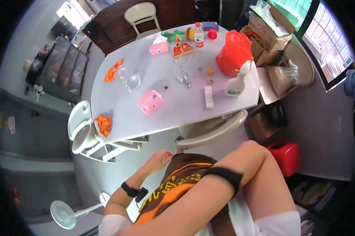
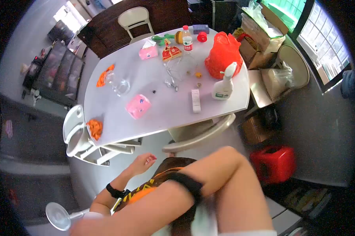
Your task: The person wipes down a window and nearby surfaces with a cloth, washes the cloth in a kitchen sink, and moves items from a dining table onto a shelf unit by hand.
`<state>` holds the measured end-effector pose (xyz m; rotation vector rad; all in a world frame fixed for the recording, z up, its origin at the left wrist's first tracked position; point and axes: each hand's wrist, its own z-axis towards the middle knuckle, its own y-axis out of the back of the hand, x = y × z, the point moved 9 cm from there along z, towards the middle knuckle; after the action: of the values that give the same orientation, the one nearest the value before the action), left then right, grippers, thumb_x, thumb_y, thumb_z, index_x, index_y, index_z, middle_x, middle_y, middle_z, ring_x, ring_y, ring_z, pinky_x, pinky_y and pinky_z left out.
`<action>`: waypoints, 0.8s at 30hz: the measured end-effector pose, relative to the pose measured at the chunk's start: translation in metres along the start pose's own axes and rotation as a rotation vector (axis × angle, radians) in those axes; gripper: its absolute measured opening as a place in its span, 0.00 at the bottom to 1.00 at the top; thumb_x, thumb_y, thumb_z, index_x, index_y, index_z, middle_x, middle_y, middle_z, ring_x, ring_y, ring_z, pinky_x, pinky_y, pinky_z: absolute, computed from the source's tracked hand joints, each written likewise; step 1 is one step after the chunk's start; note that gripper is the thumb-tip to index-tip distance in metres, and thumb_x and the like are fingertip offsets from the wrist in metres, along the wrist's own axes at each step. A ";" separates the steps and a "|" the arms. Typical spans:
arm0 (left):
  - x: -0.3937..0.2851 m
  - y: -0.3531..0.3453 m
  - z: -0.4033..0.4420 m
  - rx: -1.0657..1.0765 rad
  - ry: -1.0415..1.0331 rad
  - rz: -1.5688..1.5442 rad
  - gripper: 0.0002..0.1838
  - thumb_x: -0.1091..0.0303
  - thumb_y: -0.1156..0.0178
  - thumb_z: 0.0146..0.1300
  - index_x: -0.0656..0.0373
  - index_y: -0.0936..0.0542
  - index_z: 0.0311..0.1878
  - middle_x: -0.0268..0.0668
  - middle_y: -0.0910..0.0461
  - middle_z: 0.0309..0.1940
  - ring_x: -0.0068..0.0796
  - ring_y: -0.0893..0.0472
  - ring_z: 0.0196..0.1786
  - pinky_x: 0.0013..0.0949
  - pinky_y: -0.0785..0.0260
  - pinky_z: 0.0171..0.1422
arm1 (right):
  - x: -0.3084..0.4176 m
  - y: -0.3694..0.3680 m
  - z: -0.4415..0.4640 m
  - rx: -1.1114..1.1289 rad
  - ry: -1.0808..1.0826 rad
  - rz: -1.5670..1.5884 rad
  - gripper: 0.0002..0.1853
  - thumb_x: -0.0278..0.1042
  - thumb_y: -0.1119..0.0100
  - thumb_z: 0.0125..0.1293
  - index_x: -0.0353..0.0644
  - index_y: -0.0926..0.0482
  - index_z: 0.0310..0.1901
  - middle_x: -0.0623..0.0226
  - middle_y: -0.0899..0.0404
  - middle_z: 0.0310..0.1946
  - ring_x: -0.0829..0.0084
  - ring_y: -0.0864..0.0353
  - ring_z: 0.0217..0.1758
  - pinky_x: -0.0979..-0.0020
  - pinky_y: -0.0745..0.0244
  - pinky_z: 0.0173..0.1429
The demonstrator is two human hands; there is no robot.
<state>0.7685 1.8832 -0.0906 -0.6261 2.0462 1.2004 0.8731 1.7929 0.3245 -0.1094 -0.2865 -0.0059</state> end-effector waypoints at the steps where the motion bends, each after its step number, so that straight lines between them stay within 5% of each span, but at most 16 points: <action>1: 0.010 0.019 0.012 -0.022 -0.019 -0.021 0.09 0.69 0.43 0.61 0.60 0.23 0.43 0.42 0.22 0.33 0.38 0.21 0.36 0.36 0.28 0.44 | -0.011 0.038 -0.009 0.028 -0.082 -0.058 0.20 0.45 0.49 0.67 0.33 0.27 0.27 0.54 0.24 0.28 0.58 0.22 0.36 0.62 0.28 0.39; 3: 0.027 0.051 0.035 -0.043 -0.029 -0.070 0.08 0.70 0.43 0.61 0.60 0.23 0.43 0.42 0.22 0.33 0.38 0.21 0.37 0.36 0.28 0.44 | -0.057 0.116 -0.064 0.181 -0.426 -0.258 0.09 0.31 0.40 0.56 0.38 0.20 0.38 0.61 0.23 0.33 0.63 0.22 0.41 0.62 0.27 0.44; 5: 0.031 0.105 0.062 -0.159 -0.086 0.065 0.08 0.71 0.43 0.60 0.59 0.23 0.42 0.42 0.23 0.33 0.40 0.21 0.38 0.37 0.28 0.43 | -0.107 0.201 -0.144 0.107 -1.003 -0.069 0.17 0.41 0.38 0.62 0.41 0.21 0.49 0.62 0.21 0.42 0.70 0.23 0.48 0.67 0.28 0.51; 6: 0.042 0.122 0.078 -0.191 -0.147 0.073 0.07 0.72 0.43 0.60 0.59 0.23 0.42 0.43 0.23 0.33 0.41 0.22 0.38 0.38 0.28 0.44 | -0.129 0.259 -0.215 -0.206 -1.322 -0.014 0.18 0.42 0.38 0.62 0.41 0.21 0.50 0.63 0.20 0.43 0.74 0.22 0.47 0.71 0.28 0.51; 7: 0.050 0.136 0.095 -0.220 -0.208 0.083 0.07 0.72 0.44 0.60 0.60 0.23 0.41 0.44 0.24 0.33 0.42 0.22 0.38 0.39 0.28 0.44 | -0.151 0.335 -0.317 -0.616 -1.295 -0.152 0.16 0.35 0.42 0.64 0.38 0.22 0.51 0.65 0.19 0.42 0.76 0.23 0.45 0.69 0.28 0.49; 8: 0.049 0.150 0.114 -0.230 -0.261 0.120 0.07 0.72 0.44 0.60 0.60 0.23 0.42 0.44 0.24 0.33 0.43 0.22 0.39 0.39 0.29 0.45 | -0.132 0.400 -0.375 -0.769 -1.609 -0.641 0.15 0.39 0.44 0.66 0.38 0.21 0.47 0.66 0.19 0.38 0.78 0.22 0.40 0.73 0.28 0.45; 10: 0.035 0.170 0.157 -0.249 -0.362 0.211 0.09 0.73 0.45 0.60 0.61 0.23 0.44 0.44 0.24 0.36 0.43 0.23 0.43 0.40 0.30 0.47 | -0.104 0.482 -0.445 -0.876 -1.765 -1.145 0.15 0.37 0.45 0.64 0.37 0.21 0.47 0.60 0.19 0.35 0.72 0.21 0.39 0.70 0.26 0.43; 11: 0.024 0.176 0.181 -0.262 -0.411 0.264 0.10 0.73 0.46 0.59 0.61 0.23 0.45 0.44 0.24 0.38 0.43 0.23 0.45 0.40 0.30 0.49 | -0.112 0.492 -0.456 -0.885 -1.774 -1.144 0.15 0.37 0.45 0.64 0.37 0.21 0.47 0.60 0.19 0.35 0.72 0.21 0.39 0.70 0.26 0.43; 13: 0.016 0.172 0.242 -0.249 -0.492 0.399 0.13 0.73 0.46 0.57 0.59 0.23 0.47 0.42 0.24 0.43 0.42 0.25 0.50 0.39 0.31 0.50 | -0.095 0.525 -0.443 -0.902 -1.596 -1.784 0.15 0.36 0.42 0.60 0.37 0.21 0.47 0.53 0.19 0.35 0.64 0.19 0.41 0.63 0.26 0.45; 14: 0.012 0.167 0.274 -0.307 -0.532 0.524 0.18 0.73 0.44 0.55 0.57 0.24 0.51 0.40 0.25 0.45 0.41 0.26 0.52 0.41 0.32 0.52 | -0.107 0.540 -0.447 -0.808 -1.544 -1.842 0.18 0.38 0.35 0.55 0.41 0.22 0.46 0.51 0.21 0.37 0.51 0.22 0.42 0.55 0.28 0.47; 19: 0.026 0.136 0.389 -0.424 -0.598 0.733 0.22 0.68 0.39 0.51 0.53 0.26 0.53 0.38 0.27 0.49 0.39 0.28 0.55 0.43 0.33 0.54 | -0.139 0.548 -0.455 -0.771 -1.595 -2.052 0.12 0.32 0.38 0.53 0.43 0.25 0.41 0.51 0.26 0.34 0.49 0.24 0.38 0.55 0.28 0.44; 21: 0.044 0.119 0.422 -0.114 -0.362 0.755 0.17 0.64 0.38 0.50 0.54 0.23 0.45 0.39 0.28 0.54 0.38 0.29 0.58 0.41 0.34 0.55 | -0.137 0.539 -0.469 -0.845 -1.661 -2.042 0.08 0.28 0.40 0.54 0.42 0.25 0.37 0.50 0.26 0.34 0.50 0.24 0.38 0.55 0.28 0.42; 24: 0.038 0.120 0.423 -0.063 -0.490 0.802 0.09 0.65 0.44 0.54 0.56 0.22 0.37 0.37 0.26 0.53 0.37 0.28 0.57 0.43 0.36 0.58 | -0.127 0.522 -0.477 -0.812 -1.722 -1.941 0.10 0.22 0.39 0.50 0.37 0.27 0.35 0.50 0.27 0.35 0.51 0.24 0.39 0.57 0.28 0.43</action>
<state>0.7918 2.3107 -0.1994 0.4984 1.8543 1.6492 0.8971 2.2589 -0.2220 -0.5975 -2.0060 -2.0628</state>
